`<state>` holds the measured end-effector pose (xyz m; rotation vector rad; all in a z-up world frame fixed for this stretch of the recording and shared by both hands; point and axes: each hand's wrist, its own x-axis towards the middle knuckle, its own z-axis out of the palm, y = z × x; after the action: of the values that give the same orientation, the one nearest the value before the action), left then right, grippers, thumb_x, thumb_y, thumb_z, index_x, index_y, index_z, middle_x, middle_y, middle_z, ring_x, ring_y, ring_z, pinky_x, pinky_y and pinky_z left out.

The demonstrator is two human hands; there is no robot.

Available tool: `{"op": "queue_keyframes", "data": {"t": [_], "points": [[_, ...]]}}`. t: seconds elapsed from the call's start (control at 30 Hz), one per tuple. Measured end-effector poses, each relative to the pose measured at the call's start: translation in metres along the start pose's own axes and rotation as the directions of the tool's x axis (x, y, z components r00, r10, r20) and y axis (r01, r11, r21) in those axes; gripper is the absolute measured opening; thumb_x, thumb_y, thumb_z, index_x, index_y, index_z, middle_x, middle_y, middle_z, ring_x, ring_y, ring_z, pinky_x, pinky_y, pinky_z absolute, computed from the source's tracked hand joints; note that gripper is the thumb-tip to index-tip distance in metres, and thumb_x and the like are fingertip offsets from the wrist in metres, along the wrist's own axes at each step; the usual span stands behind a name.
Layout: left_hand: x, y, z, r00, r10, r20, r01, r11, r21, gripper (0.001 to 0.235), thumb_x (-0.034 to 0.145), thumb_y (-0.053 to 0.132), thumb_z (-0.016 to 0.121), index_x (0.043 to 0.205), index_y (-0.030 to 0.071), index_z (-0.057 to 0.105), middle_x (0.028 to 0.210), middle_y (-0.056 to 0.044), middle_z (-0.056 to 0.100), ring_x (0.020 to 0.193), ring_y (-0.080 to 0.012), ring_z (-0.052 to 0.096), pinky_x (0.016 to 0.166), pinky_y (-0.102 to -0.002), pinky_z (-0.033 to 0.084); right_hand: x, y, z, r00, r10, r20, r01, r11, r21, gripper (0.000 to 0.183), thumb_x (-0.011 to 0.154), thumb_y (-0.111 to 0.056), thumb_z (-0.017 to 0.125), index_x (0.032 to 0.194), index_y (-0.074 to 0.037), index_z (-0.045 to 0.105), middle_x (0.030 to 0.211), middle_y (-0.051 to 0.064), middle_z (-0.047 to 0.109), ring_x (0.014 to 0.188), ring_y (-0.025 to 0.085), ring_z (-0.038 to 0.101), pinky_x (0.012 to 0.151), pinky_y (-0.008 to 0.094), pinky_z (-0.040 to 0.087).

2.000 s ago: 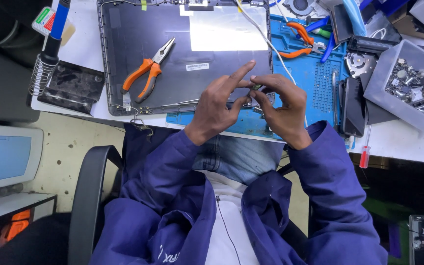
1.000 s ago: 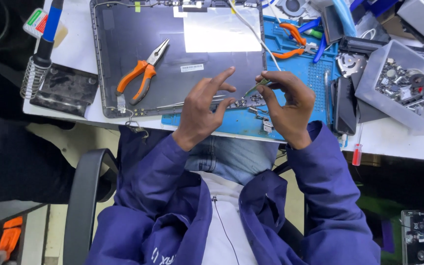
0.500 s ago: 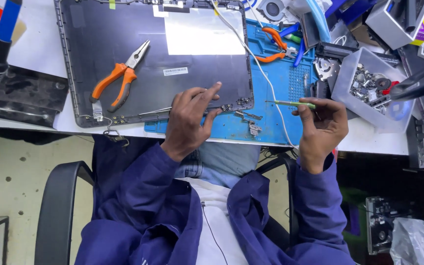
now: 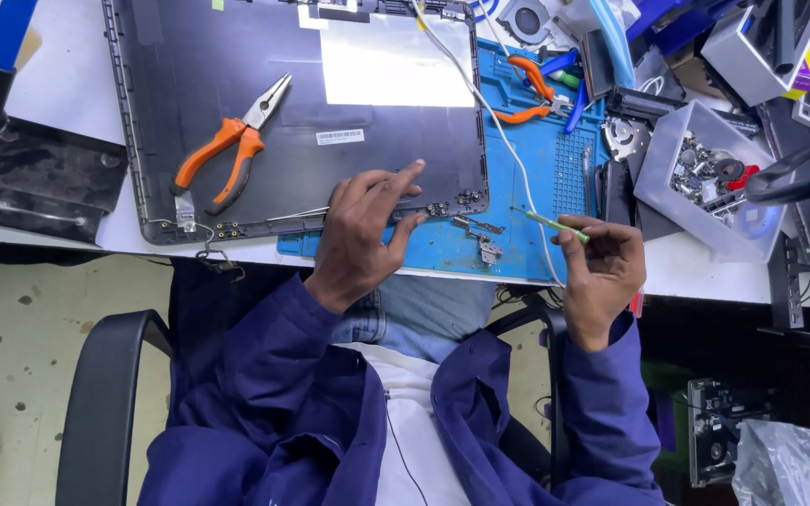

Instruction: The person uses a soldering iron to work on a circuit board attached to a monitor panel. They then use a desoldering pump to remove solder and place a small metal component onto the board, followed by more soldering.

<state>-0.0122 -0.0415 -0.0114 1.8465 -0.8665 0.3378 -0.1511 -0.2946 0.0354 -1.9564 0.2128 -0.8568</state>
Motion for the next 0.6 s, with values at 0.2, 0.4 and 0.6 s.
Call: {"op": "queue_keyframes", "data": {"t": [0.2, 0.4, 0.6], "points": [[0.001, 0.003, -0.003, 1.000, -0.005, 0.011, 0.005, 1.000, 0.001, 0.057, 0.094, 0.012, 0.081, 0.147, 0.009, 0.060, 0.105, -0.010, 0.077, 0.111, -0.0314, 0.066, 0.097, -0.048, 0.050, -0.002, -0.007, 0.001, 0.998, -0.030, 0.050, 0.032, 0.999, -0.040, 0.026, 0.103, 0.001, 0.075, 0.105, 0.001, 0.049, 0.106, 0.027, 0.074, 0.087, 0.026, 0.075, 0.081, 0.035, 0.060], [0.001, 0.002, -0.002, 1.000, 0.002, 0.022, -0.003, 1.000, 0.017, 0.056, 0.095, 0.013, 0.080, 0.147, 0.010, 0.060, 0.106, -0.009, 0.077, 0.112, -0.0309, 0.066, 0.099, -0.048, 0.050, -0.004, -0.007, -0.001, 0.995, -0.064, 0.074, 0.070, 0.994, -0.083, 0.026, 0.102, 0.001, 0.076, 0.105, 0.001, 0.050, 0.106, 0.027, 0.075, 0.092, 0.030, 0.077, 0.082, 0.036, 0.060], [0.008, 0.024, 0.010, 0.994, 0.063, 0.091, -0.065, 0.998, 0.024, 0.063, 0.095, 0.018, 0.078, 0.152, 0.013, 0.054, 0.112, -0.007, 0.077, 0.118, -0.0318, 0.065, 0.103, -0.051, 0.048, -0.002, -0.015, 0.004, 0.976, -0.154, 0.152, 0.174, 0.976, -0.129, 0.016, 0.101, 0.006, 0.074, 0.106, 0.004, 0.059, 0.108, 0.026, 0.077, 0.103, 0.040, 0.077, 0.084, 0.040, 0.060]]}}
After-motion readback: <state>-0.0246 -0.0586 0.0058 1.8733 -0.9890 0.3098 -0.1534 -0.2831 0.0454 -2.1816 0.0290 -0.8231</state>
